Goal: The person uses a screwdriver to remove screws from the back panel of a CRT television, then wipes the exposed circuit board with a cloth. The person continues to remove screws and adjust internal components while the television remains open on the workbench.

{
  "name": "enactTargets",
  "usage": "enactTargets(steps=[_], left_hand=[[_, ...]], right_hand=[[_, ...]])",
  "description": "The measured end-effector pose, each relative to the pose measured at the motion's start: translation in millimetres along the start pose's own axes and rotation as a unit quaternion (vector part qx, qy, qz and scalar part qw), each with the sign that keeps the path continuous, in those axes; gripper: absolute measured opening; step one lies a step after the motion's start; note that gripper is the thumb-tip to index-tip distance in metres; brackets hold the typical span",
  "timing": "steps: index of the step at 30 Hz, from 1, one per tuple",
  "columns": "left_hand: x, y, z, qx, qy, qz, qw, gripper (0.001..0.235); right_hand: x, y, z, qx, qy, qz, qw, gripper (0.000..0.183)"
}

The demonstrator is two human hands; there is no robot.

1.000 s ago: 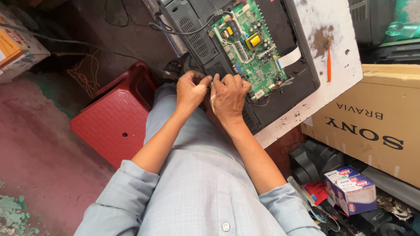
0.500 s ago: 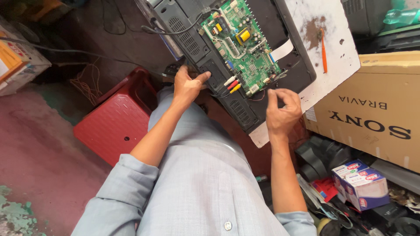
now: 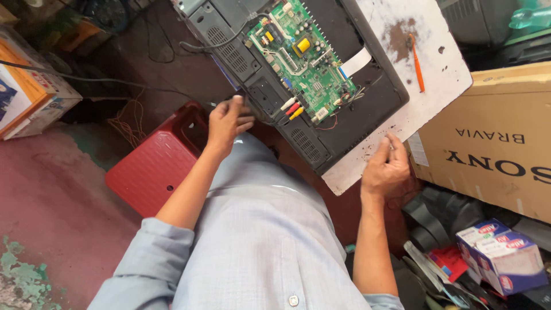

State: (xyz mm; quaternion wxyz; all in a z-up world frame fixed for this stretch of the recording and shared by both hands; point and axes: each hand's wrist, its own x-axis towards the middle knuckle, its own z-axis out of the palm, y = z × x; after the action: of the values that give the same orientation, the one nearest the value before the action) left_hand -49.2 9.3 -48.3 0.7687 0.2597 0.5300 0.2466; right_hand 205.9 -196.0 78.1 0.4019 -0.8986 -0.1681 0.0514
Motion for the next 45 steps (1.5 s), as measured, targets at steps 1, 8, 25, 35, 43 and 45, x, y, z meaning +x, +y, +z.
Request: enactTargets(steps=[1,8,25,35,43,45], left_hand=[[-3,0,-7,-0.008,0.010,-0.005,1.000,0.061],[-23,-4,-38,-0.015,0.138,0.124,0.982,0.050],[-46,24,-35,0.006,0.189,0.254,0.949,0.029],[20,105,-5,0.101,0.095,0.325,0.936,0.022],[57,182,-4,0.194,0.152,0.361,0.899,0.016],[68,203,-1,0.228,0.139,0.383,0.884,0.016]], right_hand=[[6,6,-5,-0.025,0.023,-0.041,0.999,0.017],[34,43,-23,-0.048,0.068,-0.204,0.975,0.012],[47,9,14,0.107,-0.064,-0.107,0.986,0.022],[60,-44,44,0.108,-0.007,-0.079,0.991,0.017],[70,-132,92,-0.025,0.000,-0.149,0.989,0.010],[71,-145,103,-0.037,0.008,-0.179,0.983,0.015]])
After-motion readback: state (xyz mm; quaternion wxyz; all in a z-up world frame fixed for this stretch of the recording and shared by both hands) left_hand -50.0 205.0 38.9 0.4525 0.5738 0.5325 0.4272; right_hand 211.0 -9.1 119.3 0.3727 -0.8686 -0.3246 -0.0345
